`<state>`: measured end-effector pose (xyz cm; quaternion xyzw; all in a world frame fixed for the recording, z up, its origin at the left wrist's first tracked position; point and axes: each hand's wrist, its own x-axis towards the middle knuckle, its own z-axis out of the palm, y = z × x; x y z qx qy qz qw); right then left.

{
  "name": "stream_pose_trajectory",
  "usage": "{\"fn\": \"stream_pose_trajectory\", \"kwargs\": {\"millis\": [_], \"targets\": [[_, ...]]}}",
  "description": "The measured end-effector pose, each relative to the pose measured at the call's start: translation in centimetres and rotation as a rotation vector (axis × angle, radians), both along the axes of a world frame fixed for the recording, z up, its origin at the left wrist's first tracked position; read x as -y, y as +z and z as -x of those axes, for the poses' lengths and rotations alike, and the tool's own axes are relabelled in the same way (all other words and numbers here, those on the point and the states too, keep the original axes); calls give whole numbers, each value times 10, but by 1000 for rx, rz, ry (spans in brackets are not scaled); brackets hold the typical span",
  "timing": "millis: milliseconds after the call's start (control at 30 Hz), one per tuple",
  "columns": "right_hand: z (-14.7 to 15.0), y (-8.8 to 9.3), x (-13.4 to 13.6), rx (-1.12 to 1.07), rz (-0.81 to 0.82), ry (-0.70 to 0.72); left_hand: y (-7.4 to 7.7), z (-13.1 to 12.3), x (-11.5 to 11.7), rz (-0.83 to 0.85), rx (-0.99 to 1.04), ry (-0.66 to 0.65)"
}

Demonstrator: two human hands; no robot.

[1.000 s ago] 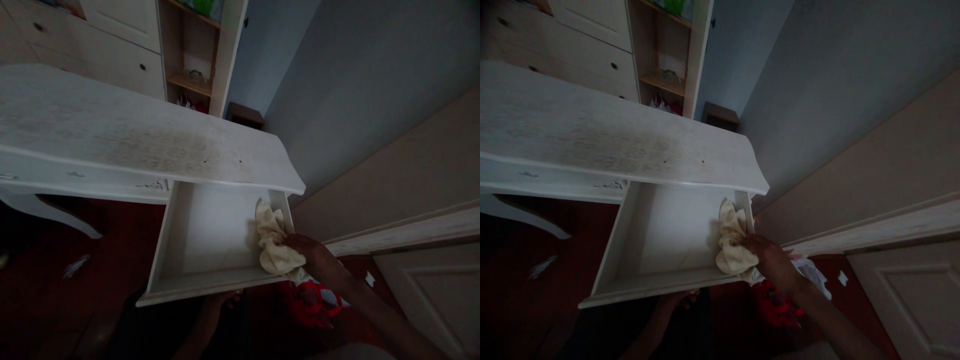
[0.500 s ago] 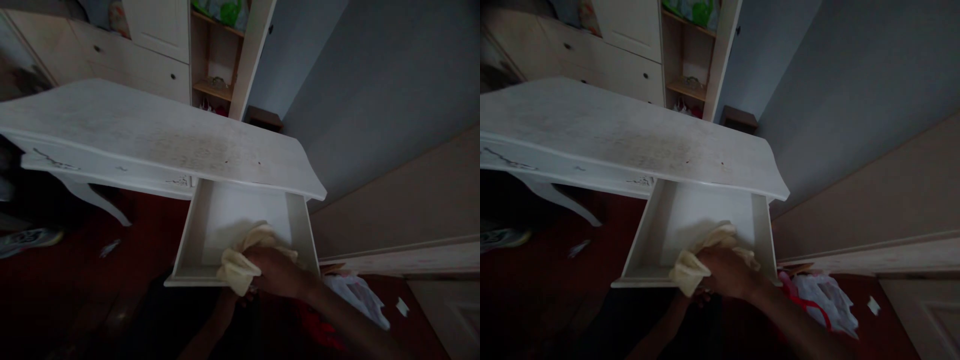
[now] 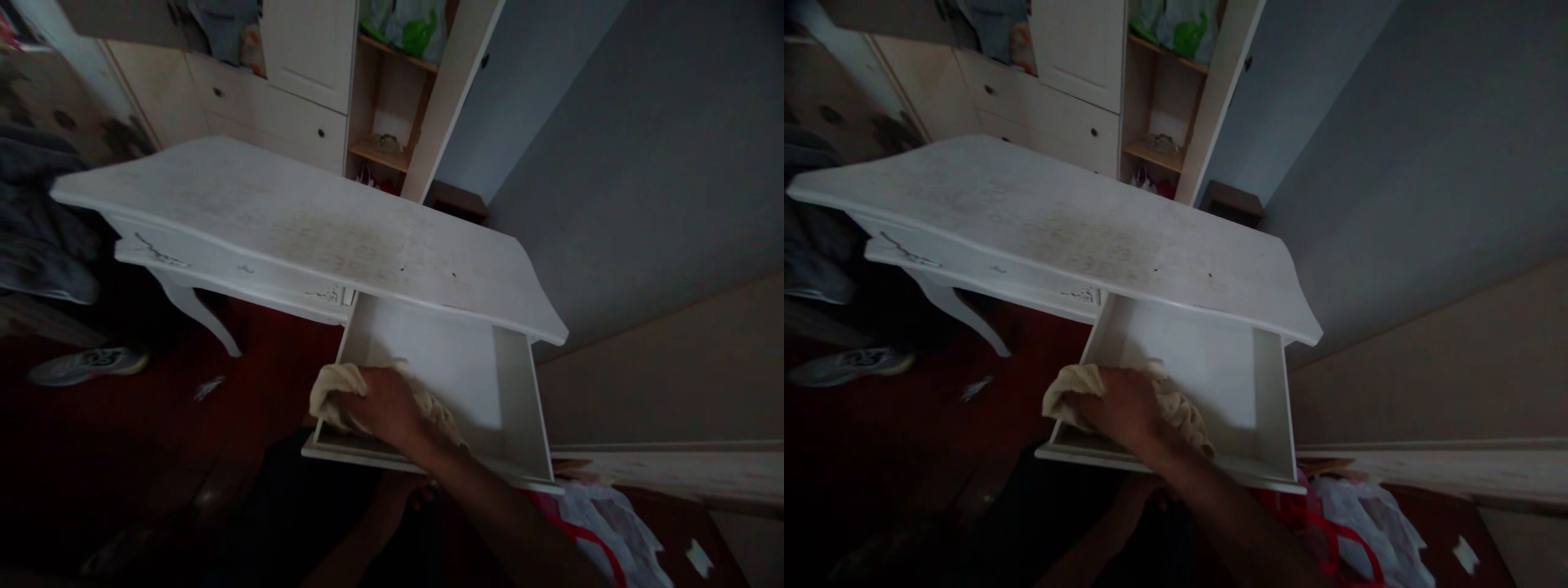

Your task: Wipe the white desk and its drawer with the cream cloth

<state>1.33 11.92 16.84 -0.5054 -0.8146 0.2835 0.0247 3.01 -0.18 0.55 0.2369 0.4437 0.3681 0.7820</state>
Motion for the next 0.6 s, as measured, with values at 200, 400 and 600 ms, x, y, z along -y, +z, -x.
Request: {"fn": "stream_pose_trajectory", "kwargs": {"millis": [200,400,600], "targets": [[0,-4,-50,28,-148,-299,12,2,-6,-15,-9,22],[-35,-16,-70,216,-394,-416,5,0,-5,-23,30,16],[-74,-22,-43,157,-520,94,12,4,-6,-38,29,0]]}}
